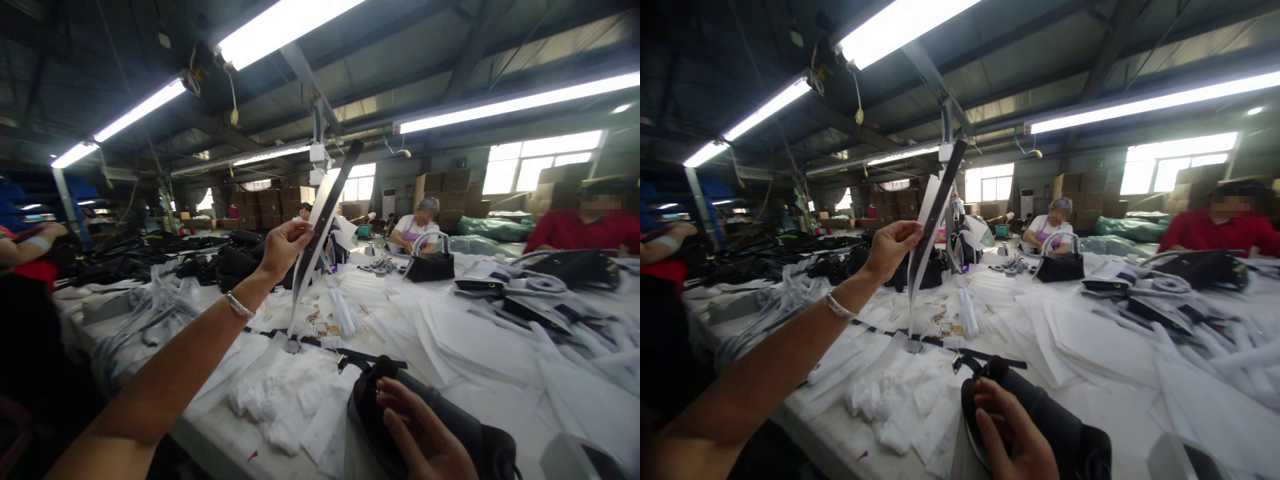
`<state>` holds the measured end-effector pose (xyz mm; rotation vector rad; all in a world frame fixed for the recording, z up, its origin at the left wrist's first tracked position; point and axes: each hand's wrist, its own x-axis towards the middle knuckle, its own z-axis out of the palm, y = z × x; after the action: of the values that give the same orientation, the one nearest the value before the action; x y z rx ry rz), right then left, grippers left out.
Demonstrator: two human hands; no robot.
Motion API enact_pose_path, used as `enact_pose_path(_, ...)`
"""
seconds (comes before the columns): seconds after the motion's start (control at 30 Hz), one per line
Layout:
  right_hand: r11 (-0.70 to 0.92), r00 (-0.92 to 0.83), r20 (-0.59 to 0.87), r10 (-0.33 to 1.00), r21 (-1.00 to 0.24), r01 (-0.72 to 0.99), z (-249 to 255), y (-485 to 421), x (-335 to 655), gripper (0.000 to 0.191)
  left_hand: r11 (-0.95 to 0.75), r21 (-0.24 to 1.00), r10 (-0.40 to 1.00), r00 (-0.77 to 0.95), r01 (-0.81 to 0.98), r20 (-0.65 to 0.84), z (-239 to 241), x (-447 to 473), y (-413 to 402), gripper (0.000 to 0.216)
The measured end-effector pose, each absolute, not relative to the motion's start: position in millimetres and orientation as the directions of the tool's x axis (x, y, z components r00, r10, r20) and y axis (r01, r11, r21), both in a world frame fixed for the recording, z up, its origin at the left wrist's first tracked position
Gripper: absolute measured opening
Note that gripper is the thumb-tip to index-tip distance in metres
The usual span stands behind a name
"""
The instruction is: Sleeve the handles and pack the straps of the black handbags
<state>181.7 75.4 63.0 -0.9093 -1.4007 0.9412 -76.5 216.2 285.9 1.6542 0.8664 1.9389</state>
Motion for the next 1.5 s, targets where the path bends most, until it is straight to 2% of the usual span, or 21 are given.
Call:
enact_pose_path(0.2, 0.506, -0.161, 0.511, 0.844, -0.859, -0.073, 113, 134, 154, 0.061, -0.593, 0.805, 0.805, -0.041, -0.016, 0.592, 276, -21, 191, 0.04)
enact_pose_path(0.3, 0.487, -0.2, 0.508, 0.838, -0.861, -0.149, 127, 154, 135, 0.071, -0.539, 0.84, 0.842, -0.006, -0.053, 0.54, 273, -6, 187, 0.044)
enact_pose_path(0.5, 0.33, -0.357, 0.474, 0.805, -0.857, -0.395, 131, 162, 103, 0.044, -0.503, 0.863, 0.862, 0.036, -0.055, 0.505, 269, 4, 184, 0.047)
enact_pose_path(0.57, 0.31, -0.352, 0.465, 0.812, -0.855, -0.414, 133, 161, 101, 0.045, -0.507, 0.861, 0.858, 0.07, -0.032, 0.508, 269, 4, 181, 0.041)
enact_pose_path(0.63, 0.312, -0.29, 0.454, 0.842, -0.85, -0.426, 141, 158, 107, 0.052, -0.5, 0.866, 0.86, 0.113, 0.002, 0.497, 267, 1, 176, 0.037)
enact_pose_path(0.73, 0.34, -0.059, 0.424, 0.904, -0.795, -0.503, 159, 154, 135, 0.057, -0.446, 0.892, 0.881, 0.212, 0.073, 0.424, 257, -5, 163, 0.035)
enact_pose_path(0.83, 0.437, 0.222, 0.382, 0.897, -0.691, -0.576, 175, 148, 178, 0.047, -0.368, 0.894, 0.885, 0.393, 0.257, 0.251, 241, -12, 146, 0.032)
enact_pose_path(0.9, 0.449, 0.321, 0.315, 0.893, -0.667, -0.594, 175, 140, 204, 0.039, -0.347, 0.85, 0.868, 0.48, 0.395, 0.131, 229, -12, 136, 0.031)
enact_pose_path(1.03, 0.377, 0.358, 0.194, 0.913, -0.735, -0.564, 150, 118, 226, 0.036, -0.39, 0.782, 0.814, 0.579, 0.485, 0.048, 204, 6, 124, 0.034)
enact_pose_path(1.17, 0.353, 0.324, 0.225, 0.919, -0.836, -0.42, 116, 92, 219, 0.035, -0.398, 0.835, 0.767, 0.637, 0.379, 0.077, 182, 47, 123, 0.038)
enact_pose_path(1.27, 0.325, 0.293, 0.241, 0.925, -0.902, -0.285, 104, 78, 222, 0.035, -0.383, 0.865, 0.721, 0.69, 0.323, 0.062, 173, 74, 122, 0.031)
enact_pose_path(1.43, 0.362, 0.367, 0.256, 0.895, -0.895, -0.259, 99, 63, 256, 0.035, -0.495, 0.751, 0.698, 0.715, 0.437, 0.044, 165, 94, 120, 0.027)
enact_pose_path(1.5, 0.373, 0.391, 0.275, 0.878, -0.906, -0.199, 98, 59, 268, 0.033, -0.556, 0.683, 0.691, 0.72, 0.475, 0.062, 161, 100, 119, 0.029)
